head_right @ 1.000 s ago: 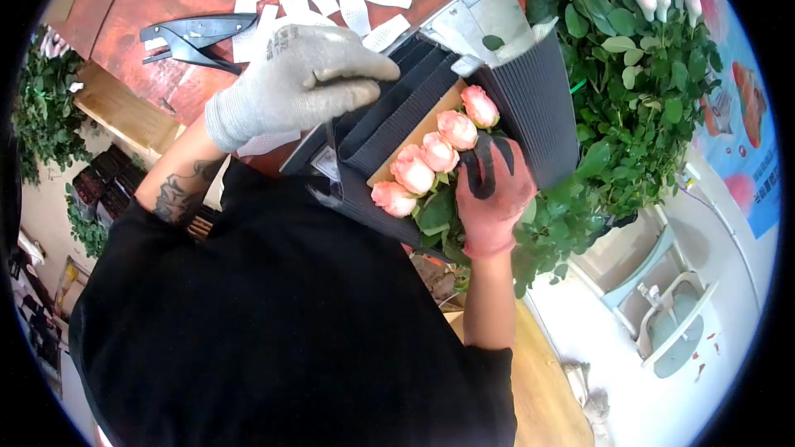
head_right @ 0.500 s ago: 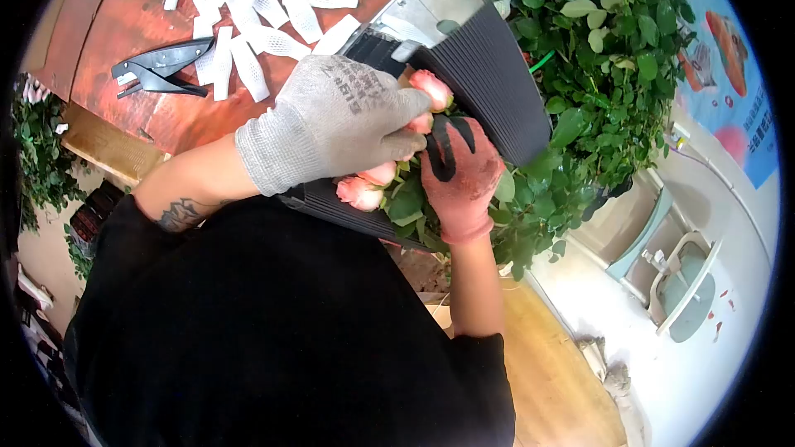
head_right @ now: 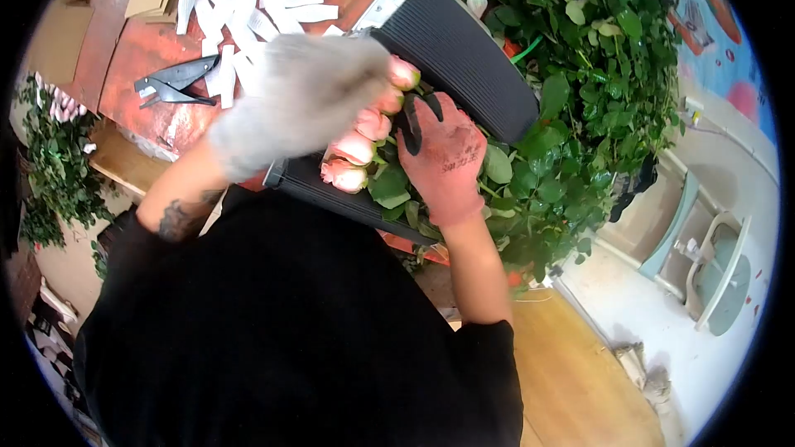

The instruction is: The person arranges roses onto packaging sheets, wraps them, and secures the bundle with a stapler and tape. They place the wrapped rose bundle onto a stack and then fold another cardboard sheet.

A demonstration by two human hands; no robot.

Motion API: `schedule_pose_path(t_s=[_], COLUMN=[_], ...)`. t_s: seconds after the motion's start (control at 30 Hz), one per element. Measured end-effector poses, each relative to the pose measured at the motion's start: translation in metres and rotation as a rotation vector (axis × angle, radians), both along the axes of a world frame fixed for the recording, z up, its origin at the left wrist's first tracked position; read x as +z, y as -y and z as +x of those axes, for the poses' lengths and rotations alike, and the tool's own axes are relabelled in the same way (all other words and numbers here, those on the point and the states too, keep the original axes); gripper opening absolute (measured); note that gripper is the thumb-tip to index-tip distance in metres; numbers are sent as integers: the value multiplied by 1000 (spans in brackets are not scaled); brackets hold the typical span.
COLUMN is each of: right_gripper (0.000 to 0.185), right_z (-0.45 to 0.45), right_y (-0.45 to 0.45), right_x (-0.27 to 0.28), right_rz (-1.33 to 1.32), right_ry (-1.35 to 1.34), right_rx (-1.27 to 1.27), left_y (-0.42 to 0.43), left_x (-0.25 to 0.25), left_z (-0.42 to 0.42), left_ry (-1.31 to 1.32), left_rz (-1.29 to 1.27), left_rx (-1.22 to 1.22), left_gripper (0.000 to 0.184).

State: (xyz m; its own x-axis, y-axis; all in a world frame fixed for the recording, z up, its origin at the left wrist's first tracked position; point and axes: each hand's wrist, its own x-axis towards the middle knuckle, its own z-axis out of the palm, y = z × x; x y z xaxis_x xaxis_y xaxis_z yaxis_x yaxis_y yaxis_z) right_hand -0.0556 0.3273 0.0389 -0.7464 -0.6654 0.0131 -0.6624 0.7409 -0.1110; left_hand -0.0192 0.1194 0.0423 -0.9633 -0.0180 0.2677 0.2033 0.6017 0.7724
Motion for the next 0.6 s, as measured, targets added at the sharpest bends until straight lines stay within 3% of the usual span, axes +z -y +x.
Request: schedule_pose_path(t_s=[0.07, 0.13, 0.3, 0.6], right_gripper=[38, 35, 37, 37], right_z=[3, 4, 3, 7], right_y=[-1, 5, 6, 0], right_x=[-2, 4, 6, -1], right_rz=[23, 20, 46, 61], right_ry=[-42, -116, -4, -85], right_rx=[-21, 14, -35, -6], left_y=[25, 30, 0, -24], left_x=[11, 16, 11, 3], left_z=[9, 14, 16, 0], left_ry=[-40, -8, 188, 288], left_rz=[70, 22, -307, -218], left_rx=[191, 129, -82, -91], left_gripper=[9, 11, 30, 20])
